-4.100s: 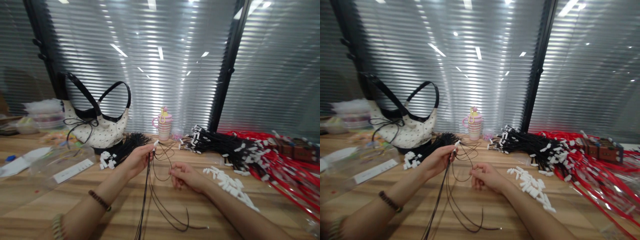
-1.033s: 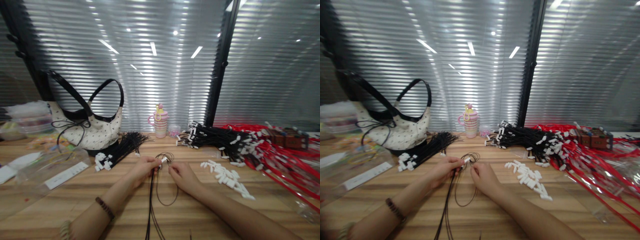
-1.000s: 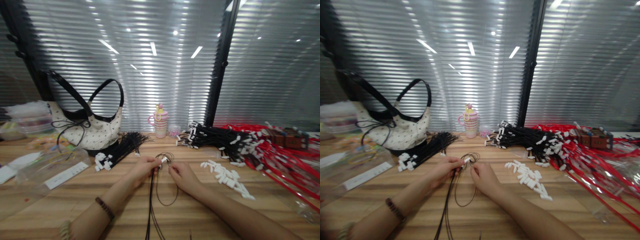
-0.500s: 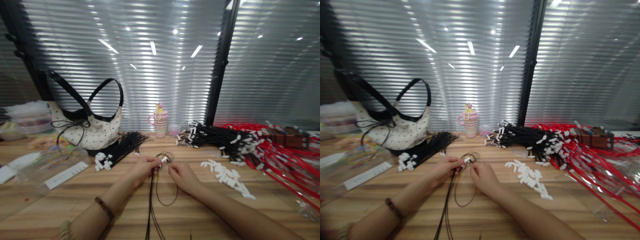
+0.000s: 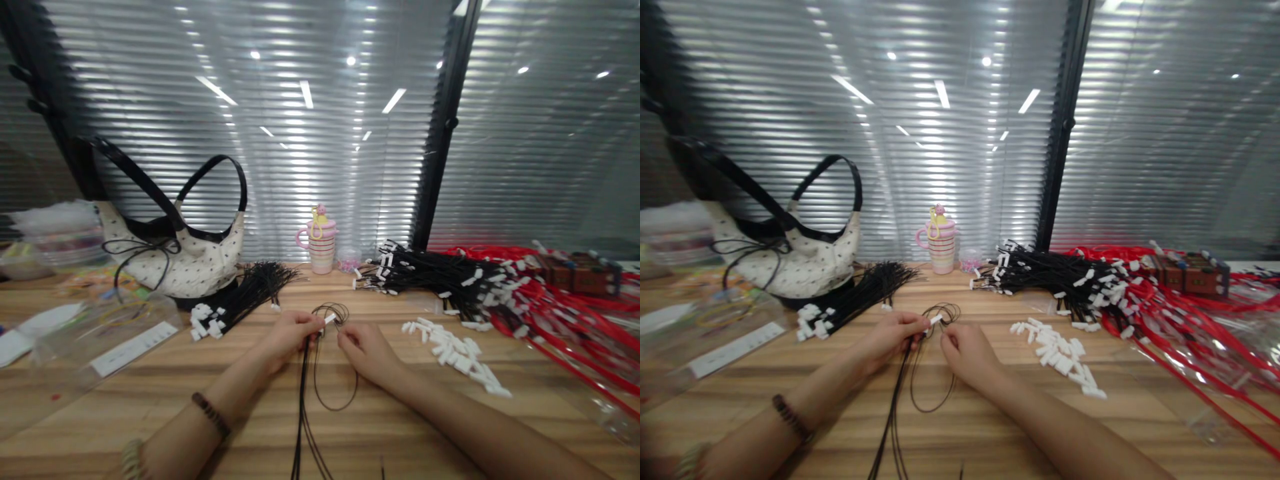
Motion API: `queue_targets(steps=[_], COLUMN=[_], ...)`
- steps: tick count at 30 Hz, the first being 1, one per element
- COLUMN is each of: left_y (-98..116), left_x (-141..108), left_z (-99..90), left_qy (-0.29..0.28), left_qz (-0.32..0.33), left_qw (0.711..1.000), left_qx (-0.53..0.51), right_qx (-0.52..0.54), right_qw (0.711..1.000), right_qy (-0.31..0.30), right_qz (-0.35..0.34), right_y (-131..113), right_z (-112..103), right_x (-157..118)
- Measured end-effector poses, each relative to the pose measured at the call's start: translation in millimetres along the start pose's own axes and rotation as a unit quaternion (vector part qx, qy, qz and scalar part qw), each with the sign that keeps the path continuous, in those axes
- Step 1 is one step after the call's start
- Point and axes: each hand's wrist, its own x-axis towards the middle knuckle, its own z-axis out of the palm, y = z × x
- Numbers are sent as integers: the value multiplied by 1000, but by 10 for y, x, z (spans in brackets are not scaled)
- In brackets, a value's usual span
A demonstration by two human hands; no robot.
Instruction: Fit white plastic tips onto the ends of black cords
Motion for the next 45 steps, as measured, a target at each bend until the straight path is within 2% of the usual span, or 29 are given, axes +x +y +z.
queue_targets(steps=[14,23,45], left_y=[65,-17,-4], left_x=[-46,5,-5], left_z=[27,-9,1], left_qy=[-1,-6,-2], left_qz=[-2,4,6], left_qw=[1000,1000,1000], left_qx=[13,19,29], right_qx=[-2,41,27], right_qw=[1000,998,998], right_qy=[1,32,46], right_qz=[0,43,44], right_y=[-3,2,25], right_z=[8,-5,18], right_x=[-2,-1,-3])
